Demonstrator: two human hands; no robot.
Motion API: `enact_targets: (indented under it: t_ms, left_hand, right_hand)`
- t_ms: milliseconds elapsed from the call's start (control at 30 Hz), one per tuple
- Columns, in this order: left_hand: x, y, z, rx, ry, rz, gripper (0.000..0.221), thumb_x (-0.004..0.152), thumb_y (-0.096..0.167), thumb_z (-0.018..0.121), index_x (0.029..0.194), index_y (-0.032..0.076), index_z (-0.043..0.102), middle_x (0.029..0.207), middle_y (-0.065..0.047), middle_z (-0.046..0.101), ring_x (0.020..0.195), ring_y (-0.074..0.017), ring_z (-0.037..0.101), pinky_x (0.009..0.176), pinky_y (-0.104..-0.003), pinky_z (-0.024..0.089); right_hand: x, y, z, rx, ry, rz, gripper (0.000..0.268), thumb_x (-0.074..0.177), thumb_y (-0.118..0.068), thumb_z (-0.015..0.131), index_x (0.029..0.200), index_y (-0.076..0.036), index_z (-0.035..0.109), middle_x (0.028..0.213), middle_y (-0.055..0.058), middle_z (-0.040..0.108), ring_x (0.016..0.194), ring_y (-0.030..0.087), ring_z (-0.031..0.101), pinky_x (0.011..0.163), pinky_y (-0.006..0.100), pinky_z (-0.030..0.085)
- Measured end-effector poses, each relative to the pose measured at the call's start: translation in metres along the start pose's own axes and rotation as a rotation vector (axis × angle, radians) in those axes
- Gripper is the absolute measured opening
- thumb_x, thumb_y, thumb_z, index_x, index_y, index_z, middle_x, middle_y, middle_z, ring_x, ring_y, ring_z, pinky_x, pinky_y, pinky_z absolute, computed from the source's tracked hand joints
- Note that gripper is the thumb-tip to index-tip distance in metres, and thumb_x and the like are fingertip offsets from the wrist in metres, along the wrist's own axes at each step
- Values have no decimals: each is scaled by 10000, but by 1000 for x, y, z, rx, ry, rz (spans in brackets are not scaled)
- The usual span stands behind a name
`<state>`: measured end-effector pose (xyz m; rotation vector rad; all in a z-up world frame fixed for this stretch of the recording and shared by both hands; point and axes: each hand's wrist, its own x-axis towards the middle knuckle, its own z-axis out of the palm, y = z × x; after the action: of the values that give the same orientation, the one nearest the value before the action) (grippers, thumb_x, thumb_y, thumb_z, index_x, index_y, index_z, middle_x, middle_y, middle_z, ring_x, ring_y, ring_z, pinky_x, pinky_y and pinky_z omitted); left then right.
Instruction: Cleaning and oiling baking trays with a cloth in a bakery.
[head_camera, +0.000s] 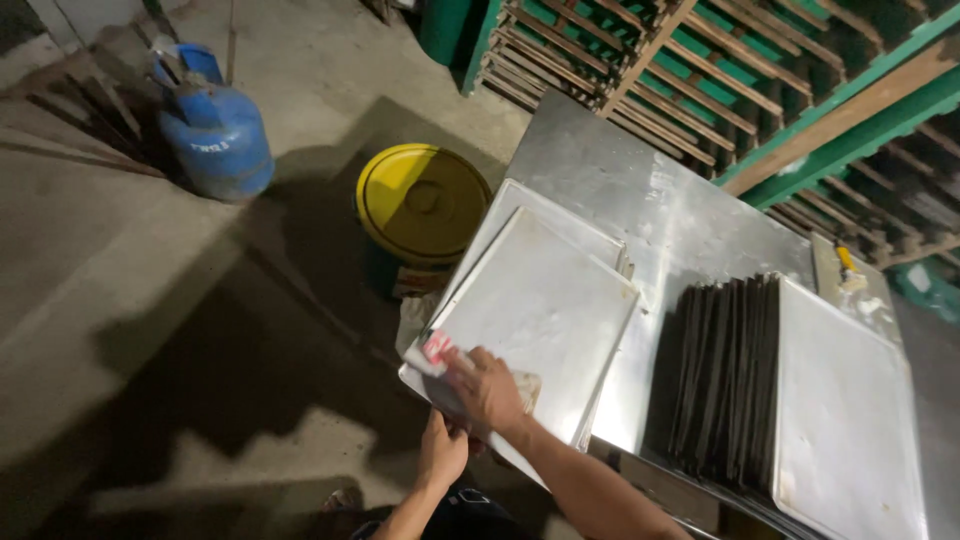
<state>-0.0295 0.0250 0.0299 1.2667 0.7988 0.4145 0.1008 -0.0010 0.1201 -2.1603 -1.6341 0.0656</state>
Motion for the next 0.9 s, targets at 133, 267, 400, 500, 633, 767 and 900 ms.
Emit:
enact_targets:
  t_ms: [133,267,400,500,633,767,900]
  left_hand:
    - [1,-8,-3,80,5,-186,410,933,101,635,1313,13,509,1022,-194,738,888,-348,753,792,-436,582]
    - [0,-10,-3,99,29,-139,421,941,104,663,1316,18,493,958,-161,760,777,-200,729,673,-344,563]
    - [-8,31,0,-65,53,-560,431,1003,172,590,1372,-7,459,937,-219,722,629,-210,696,548,-346,541]
    - [-10,8,1,-186,37,-346,465,983,181,500,1393,-28,432,945,-188,693,585,-216,673,511,-342,534]
    - [-16,24,1,-55,42,-348,598,966,174,521,1487,48,254,992,-175,692,579,-212,678,540,-345,566]
    - [-16,25,5,-47,35,-231,479,980,156,485,1394,-9,311,1007,-215,685,566,-214,674,538,-355,561]
    - [-8,29,6,117,34,-429,467,998,143,446,1417,-8,305,864,-261,711,569,-228,661,569,-355,562]
  right_hand:
    - [39,78,-1,-108,96,110,463,924,-239,656,1384,-193,616,1002,196,608,821,404,601,715,519,491]
    - [82,158,-21,-205,146,252,424,966,-292,616,1378,-192,598,1014,204,610,877,409,619,726,536,501]
    - [129,227,-31,-284,228,338,459,947,-322,638,1387,-212,570,1081,217,602,946,424,618,753,547,507]
    - [160,257,-37,-291,237,524,348,1003,-317,606,1337,-234,550,1118,194,605,1014,414,630,802,562,509]
    - [186,269,-35,-377,273,591,324,991,-259,582,1309,-231,532,1133,187,604,987,406,636,786,558,507]
    - [196,283,-14,-601,207,608,370,960,-187,557,1328,-181,517,1123,190,607,958,374,655,770,482,523]
    - [200,261,-4,-705,163,592,362,987,-203,534,1329,-88,513,1096,184,625,906,357,673,756,473,526]
